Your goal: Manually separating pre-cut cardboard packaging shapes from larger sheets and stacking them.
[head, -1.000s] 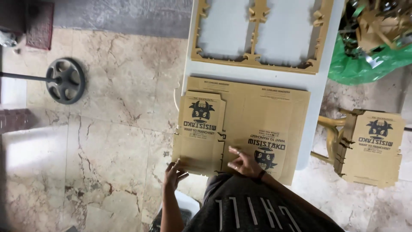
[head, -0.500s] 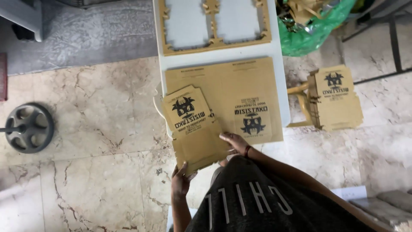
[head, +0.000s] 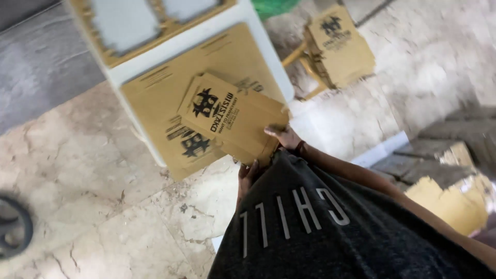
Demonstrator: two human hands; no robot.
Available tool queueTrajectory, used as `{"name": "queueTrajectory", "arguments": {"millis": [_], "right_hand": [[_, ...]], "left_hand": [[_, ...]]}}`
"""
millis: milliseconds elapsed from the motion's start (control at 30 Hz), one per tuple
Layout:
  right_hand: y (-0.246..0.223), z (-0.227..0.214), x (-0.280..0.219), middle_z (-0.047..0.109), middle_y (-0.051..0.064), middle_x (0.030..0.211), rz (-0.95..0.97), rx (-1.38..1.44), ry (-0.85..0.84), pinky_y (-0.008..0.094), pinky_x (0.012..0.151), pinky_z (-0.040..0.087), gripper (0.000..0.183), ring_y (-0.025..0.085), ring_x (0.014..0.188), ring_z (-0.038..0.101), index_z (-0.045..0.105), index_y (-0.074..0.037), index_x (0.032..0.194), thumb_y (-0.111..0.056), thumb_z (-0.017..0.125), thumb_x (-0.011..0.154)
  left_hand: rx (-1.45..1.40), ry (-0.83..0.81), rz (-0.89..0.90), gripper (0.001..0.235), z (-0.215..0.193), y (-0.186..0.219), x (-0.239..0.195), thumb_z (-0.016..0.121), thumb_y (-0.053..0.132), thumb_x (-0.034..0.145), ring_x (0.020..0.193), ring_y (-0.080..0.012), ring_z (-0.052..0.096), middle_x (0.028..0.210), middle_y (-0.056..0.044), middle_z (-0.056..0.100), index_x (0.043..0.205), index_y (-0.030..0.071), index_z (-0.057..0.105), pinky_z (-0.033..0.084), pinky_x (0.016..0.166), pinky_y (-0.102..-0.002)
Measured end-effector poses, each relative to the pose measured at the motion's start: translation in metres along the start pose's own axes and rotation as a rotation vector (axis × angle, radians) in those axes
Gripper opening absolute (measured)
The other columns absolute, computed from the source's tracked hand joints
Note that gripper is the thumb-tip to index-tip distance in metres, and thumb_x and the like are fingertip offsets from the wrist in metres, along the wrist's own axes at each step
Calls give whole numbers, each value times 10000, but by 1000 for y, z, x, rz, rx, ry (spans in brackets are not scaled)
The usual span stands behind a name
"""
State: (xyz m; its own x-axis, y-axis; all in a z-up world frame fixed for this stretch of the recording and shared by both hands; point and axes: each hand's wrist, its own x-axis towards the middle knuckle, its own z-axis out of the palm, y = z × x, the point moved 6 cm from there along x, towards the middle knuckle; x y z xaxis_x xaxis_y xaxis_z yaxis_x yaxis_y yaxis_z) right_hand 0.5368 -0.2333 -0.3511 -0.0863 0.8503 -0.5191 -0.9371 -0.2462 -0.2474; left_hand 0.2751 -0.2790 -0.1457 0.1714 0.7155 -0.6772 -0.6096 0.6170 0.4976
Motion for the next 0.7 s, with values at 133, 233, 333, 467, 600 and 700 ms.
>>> {"name": "queueTrajectory", "arguments": {"millis": [133,233,333,467,600,700], "right_hand": [[-114,149,-67,729,199,1199,-307,-943,252,418,988,549,371,279,1090,710,728,-14,1221,-73,836,872],[-219,138,-92,726,191,1183,-467,-923,376,442,1002,561,400,277,1087,709,694,-7,1246,8,796,860],[-316,125,-112,723,124,1199,-616,-904,489,438,1005,567,424,236,1103,705,673,-84,1291,-83,825,895],[-414,161,-121,750,101,1123,-845,-790,677,449,968,603,402,254,1067,735,717,-118,1214,-74,918,868],[-481,116,-92,757,114,1085,-868,-661,675,473,947,628,371,279,1054,761,712,-87,1179,-10,900,870],[-507,101,-84,768,121,1091,-854,-542,661,490,956,651,399,299,1047,779,729,-105,1162,26,934,846]], "left_hand": [[824,-316,118,424,61,-4,-3,616,96,998,1142,-411,681,1185,-231,664,1411,35,540,547,999,-514],[615,-100,-56,514,78,-17,5,635,149,985,1085,-448,697,1143,-315,706,1439,-38,481,555,957,-510],[764,71,-59,562,53,-57,36,719,257,957,1012,-416,719,1131,-326,711,1414,-13,533,612,797,-439],[1063,212,105,511,58,-73,54,726,298,955,959,-382,746,1116,-268,734,1384,62,581,643,640,-400],[1264,320,34,528,103,-51,36,673,233,927,1115,-365,705,1222,-148,742,1433,161,539,604,932,-504],[1146,472,37,585,83,-54,28,690,165,910,1155,-376,689,1276,-206,698,1461,162,491,607,927,-490]]}}
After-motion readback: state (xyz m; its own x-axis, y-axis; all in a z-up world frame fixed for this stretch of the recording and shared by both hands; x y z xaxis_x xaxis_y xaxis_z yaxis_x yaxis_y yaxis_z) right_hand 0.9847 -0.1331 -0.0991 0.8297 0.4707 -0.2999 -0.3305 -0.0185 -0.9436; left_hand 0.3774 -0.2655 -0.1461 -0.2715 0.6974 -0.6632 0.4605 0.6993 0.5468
